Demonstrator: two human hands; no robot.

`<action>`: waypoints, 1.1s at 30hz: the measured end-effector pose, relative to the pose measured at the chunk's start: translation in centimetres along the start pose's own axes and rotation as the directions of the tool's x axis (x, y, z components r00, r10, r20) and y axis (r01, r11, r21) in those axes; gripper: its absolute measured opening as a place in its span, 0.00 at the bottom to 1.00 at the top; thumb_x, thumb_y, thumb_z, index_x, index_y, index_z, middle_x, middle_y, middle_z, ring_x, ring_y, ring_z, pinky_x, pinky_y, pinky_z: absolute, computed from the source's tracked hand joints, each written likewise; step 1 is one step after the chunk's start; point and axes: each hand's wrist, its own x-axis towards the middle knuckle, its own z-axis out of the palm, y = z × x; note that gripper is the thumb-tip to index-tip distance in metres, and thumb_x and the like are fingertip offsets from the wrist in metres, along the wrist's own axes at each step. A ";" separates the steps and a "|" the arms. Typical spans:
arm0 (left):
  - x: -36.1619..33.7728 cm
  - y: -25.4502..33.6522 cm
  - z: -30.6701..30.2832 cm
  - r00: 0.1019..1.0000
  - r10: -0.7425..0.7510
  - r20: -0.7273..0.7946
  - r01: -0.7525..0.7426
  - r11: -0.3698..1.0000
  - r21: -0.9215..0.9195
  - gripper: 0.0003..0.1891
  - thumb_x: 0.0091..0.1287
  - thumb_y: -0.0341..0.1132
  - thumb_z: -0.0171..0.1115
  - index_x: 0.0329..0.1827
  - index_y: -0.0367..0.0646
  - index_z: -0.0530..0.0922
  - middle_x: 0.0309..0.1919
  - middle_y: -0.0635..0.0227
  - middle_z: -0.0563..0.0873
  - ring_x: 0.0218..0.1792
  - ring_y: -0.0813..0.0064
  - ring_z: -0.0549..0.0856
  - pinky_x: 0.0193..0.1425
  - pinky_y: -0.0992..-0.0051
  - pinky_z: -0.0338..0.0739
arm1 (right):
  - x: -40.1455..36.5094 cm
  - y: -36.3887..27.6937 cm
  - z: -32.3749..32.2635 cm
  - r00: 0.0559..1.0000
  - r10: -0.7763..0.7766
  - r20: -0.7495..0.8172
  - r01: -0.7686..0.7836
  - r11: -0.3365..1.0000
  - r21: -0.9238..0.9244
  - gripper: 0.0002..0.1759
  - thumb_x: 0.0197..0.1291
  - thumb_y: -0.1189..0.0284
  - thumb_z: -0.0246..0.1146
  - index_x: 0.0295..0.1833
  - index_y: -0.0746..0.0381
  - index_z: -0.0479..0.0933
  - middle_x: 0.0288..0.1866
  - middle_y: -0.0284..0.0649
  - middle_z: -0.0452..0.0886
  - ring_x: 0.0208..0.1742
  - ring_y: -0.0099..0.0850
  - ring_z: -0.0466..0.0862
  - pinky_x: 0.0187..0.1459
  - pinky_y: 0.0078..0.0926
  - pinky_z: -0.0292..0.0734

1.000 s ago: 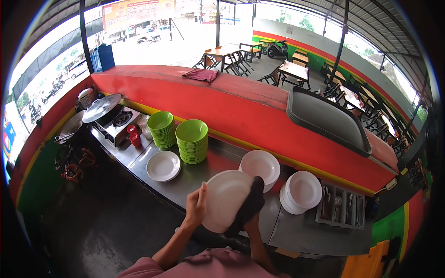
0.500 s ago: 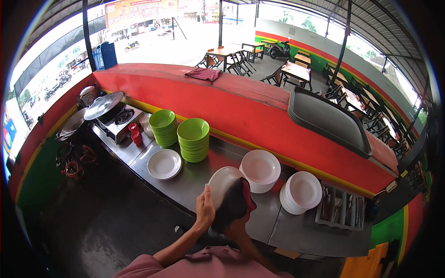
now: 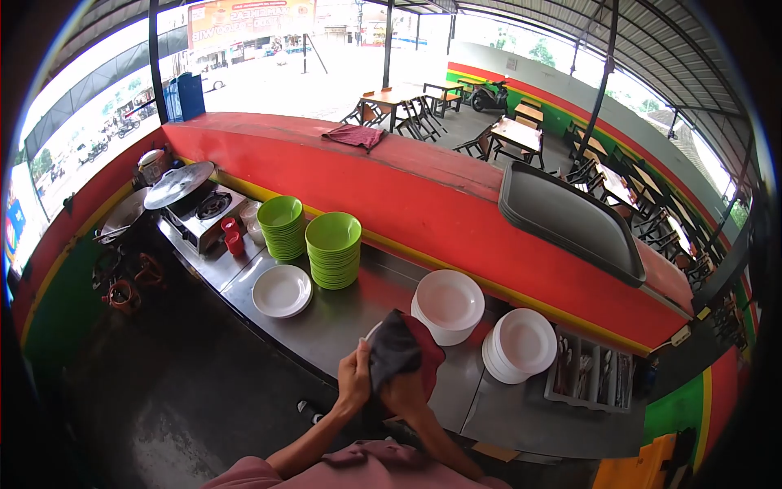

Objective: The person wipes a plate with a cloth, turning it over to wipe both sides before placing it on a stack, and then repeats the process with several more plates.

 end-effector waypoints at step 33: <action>-0.3 0.4 -0.7 0.926 -0.002 0.378 -0.121 0.946 0.300 0.29 0.78 0.52 0.48 0.34 0.30 0.76 0.20 0.45 0.68 0.20 0.69 0.67 0.29 0.63 0.69 | -3.6 4.5 -0.3 0.973 0.194 -0.126 -0.195 0.981 0.005 0.21 0.67 0.66 0.57 0.59 0.69 0.73 0.60 0.51 0.77 0.64 0.45 0.74 0.67 0.39 0.65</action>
